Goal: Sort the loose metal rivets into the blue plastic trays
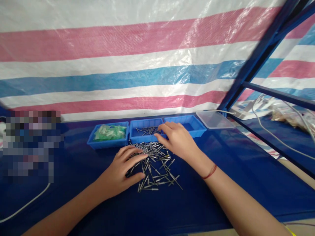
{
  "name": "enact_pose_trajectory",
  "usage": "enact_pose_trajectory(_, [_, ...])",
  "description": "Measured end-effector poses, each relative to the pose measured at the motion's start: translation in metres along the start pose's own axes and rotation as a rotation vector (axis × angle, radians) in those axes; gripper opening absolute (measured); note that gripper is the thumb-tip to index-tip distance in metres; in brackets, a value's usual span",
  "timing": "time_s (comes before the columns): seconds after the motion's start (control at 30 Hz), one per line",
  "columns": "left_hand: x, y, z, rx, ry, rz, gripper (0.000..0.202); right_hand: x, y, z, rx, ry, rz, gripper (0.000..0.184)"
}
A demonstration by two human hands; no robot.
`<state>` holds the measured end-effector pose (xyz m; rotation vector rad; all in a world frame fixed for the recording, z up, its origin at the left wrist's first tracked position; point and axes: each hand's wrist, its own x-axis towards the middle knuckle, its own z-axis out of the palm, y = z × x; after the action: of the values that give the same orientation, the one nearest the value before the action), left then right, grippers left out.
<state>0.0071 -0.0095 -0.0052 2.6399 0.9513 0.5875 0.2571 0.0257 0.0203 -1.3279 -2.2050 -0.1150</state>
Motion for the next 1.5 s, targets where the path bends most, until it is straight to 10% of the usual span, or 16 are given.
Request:
enact_pose_trajectory(0.2, [-0.004,0.002,0.006,0.100,-0.136,0.143,0.052,-0.021,0.002,-0.026,0.352,-0.641,0.044,0.017])
enact_pose_trajectory(0.37, [-0.004,0.000,0.009,0.151,-0.140,0.127,0.039,-0.026,-0.007,-0.020,0.255,-0.821,0.107,0.012])
enact_pose_trajectory(1.07, [-0.001,-0.002,0.010,0.131,-0.015,0.069,0.021,-0.029,-0.021,-0.007,-0.039,-0.693,0.094,0.008])
enact_pose_trajectory(1.5, [0.005,0.006,0.006,-0.193,0.137,0.001,0.018,-0.025,-0.055,0.004,0.900,-0.351,0.090,0.018])
